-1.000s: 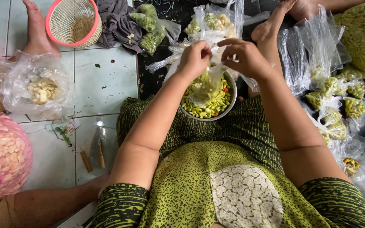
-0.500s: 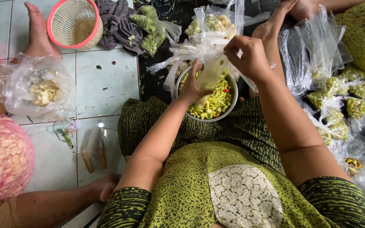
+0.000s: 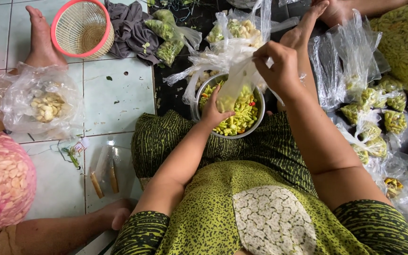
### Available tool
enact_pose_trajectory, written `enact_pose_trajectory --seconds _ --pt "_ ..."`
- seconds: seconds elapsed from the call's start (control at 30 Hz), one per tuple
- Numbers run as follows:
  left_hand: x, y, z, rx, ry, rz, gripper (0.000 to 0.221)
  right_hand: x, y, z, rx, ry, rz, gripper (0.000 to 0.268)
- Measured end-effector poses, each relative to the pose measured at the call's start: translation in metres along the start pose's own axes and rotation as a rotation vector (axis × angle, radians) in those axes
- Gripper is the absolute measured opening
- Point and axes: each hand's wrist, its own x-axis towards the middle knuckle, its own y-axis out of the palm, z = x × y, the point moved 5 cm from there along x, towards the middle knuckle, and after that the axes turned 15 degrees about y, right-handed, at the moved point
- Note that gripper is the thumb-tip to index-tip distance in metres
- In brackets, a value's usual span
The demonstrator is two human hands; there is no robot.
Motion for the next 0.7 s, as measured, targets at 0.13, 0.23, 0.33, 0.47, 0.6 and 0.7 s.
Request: enact_pose_trajectory --seconds 0.13,0.23,0.33,0.47,0.6,0.7 --pt "0.012 0.007 0.033 -0.058 0.197 -0.109 0.126 -0.001 0.003 0.001 0.012 0.011 0.062 0.010" --pt "0.010 0.007 0.028 -0.052 0.040 -0.069 0.123 0.004 -0.012 0.005 0.083 0.044 -0.084 0.015" --pt "0.015 0.011 0.043 0.023 0.099 -0.087 0.120 0.003 -0.003 0.012 -0.022 -0.018 0.075 0.013" --pt "0.015 0.010 0.040 0.032 0.120 -0.074 0.114 0.002 -0.025 0.031 -0.056 0.024 -0.003 0.013" --pt "0.011 0.008 0.026 0.099 0.065 -0.021 0.115 -0.003 -0.039 0.023 -0.002 -0.019 -0.102 0.014" --pt "0.008 0.004 0.010 0.130 -0.032 0.046 0.114 -0.001 -0.058 0.021 -0.042 -0.100 -0.184 0.017"
